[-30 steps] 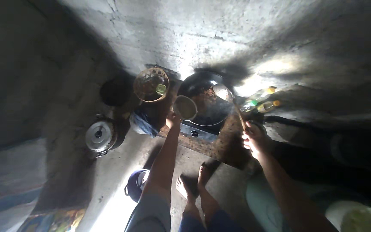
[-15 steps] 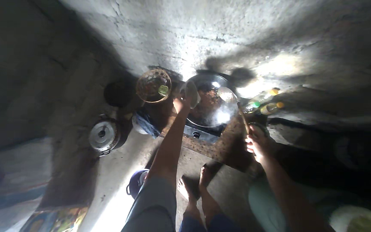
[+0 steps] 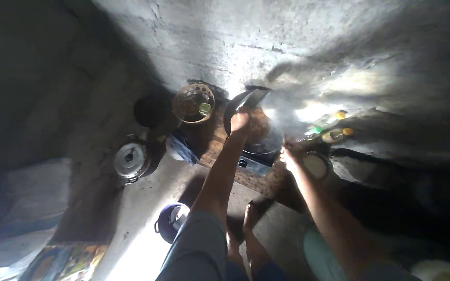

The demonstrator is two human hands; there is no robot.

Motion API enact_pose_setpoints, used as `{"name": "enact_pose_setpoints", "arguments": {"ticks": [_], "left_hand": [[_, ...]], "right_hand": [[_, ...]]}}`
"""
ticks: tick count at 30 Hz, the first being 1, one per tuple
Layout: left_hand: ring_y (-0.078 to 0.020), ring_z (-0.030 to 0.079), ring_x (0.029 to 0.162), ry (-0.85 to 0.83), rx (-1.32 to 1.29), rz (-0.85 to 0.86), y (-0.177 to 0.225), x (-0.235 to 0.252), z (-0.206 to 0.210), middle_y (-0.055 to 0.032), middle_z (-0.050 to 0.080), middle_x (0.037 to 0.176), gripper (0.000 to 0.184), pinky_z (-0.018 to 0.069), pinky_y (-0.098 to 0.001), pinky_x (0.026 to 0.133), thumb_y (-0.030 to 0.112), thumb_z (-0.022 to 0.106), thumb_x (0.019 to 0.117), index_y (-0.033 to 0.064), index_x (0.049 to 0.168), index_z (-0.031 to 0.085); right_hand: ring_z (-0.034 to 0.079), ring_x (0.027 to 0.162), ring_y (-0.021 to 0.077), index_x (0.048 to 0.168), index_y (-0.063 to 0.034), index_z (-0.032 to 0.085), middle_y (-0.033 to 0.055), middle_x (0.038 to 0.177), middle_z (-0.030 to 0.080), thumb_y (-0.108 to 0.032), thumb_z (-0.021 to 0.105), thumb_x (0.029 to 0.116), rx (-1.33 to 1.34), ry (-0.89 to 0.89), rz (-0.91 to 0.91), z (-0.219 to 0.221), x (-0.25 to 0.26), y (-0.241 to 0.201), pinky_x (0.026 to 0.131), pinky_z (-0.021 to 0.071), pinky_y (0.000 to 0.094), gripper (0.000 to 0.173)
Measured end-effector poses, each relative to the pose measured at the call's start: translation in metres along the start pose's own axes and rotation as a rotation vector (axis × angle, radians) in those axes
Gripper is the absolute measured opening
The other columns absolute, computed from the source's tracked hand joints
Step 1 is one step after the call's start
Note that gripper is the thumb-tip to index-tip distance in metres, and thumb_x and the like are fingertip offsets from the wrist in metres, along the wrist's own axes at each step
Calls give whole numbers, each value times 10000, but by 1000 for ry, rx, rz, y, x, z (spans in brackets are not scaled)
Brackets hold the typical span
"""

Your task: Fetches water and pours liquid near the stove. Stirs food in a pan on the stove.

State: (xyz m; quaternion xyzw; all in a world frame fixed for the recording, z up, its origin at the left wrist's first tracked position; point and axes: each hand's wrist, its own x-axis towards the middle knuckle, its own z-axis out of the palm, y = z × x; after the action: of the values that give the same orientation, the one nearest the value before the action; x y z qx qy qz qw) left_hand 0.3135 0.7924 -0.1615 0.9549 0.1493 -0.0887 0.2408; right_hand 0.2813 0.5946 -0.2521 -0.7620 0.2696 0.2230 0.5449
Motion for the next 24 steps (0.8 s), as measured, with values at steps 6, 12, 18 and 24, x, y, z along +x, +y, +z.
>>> {"name": "enact_pose_setpoints", "arguments": {"ticks": [6, 12, 18, 24], "left_hand": [[-360, 680, 1109, 190, -465, -304, -28, -17, -14, -216, 704, 1169, 303, 528, -533, 978, 220, 638, 1000, 20, 1223, 682], [-338, 698, 1020, 277, -962, -636, -81, -44, -6, -213, 715, 1120, 261, 558, -523, 915, 186, 683, 977, 8, 1166, 706], [-252, 690, 799, 444, -1460, -817, -157, -139, 28, -228, 685, 1010, 269, 598, -372, 743, 73, 639, 997, -88, 1212, 615], [-231, 662, 785, 445, -1425, -933, -239, -273, 84, -226, 661, 1007, 248, 587, -359, 738, 33, 617, 999, -115, 1196, 588]], "right_hand": [[447, 604, 129, 1603, -159, 332, 67, 888, 507, -141, 409, 1115, -169, -149, -62, 43, -16, 12, 513, 396, 289, 495], [491, 626, 166, 1624, -160, 306, 92, 902, 557, -157, 393, 1114, -280, -143, -178, 35, -68, 45, 545, 448, 340, 518], [452, 560, 134, 1603, -128, 335, 53, 804, 505, -173, 385, 1125, -168, -156, -117, 69, -106, 66, 489, 412, 304, 483], [630, 879, 320, 1531, -55, 434, 236, 1164, 622, -196, 327, 1130, -458, -19, -176, 57, -61, 47, 796, 532, 491, 439]]}}
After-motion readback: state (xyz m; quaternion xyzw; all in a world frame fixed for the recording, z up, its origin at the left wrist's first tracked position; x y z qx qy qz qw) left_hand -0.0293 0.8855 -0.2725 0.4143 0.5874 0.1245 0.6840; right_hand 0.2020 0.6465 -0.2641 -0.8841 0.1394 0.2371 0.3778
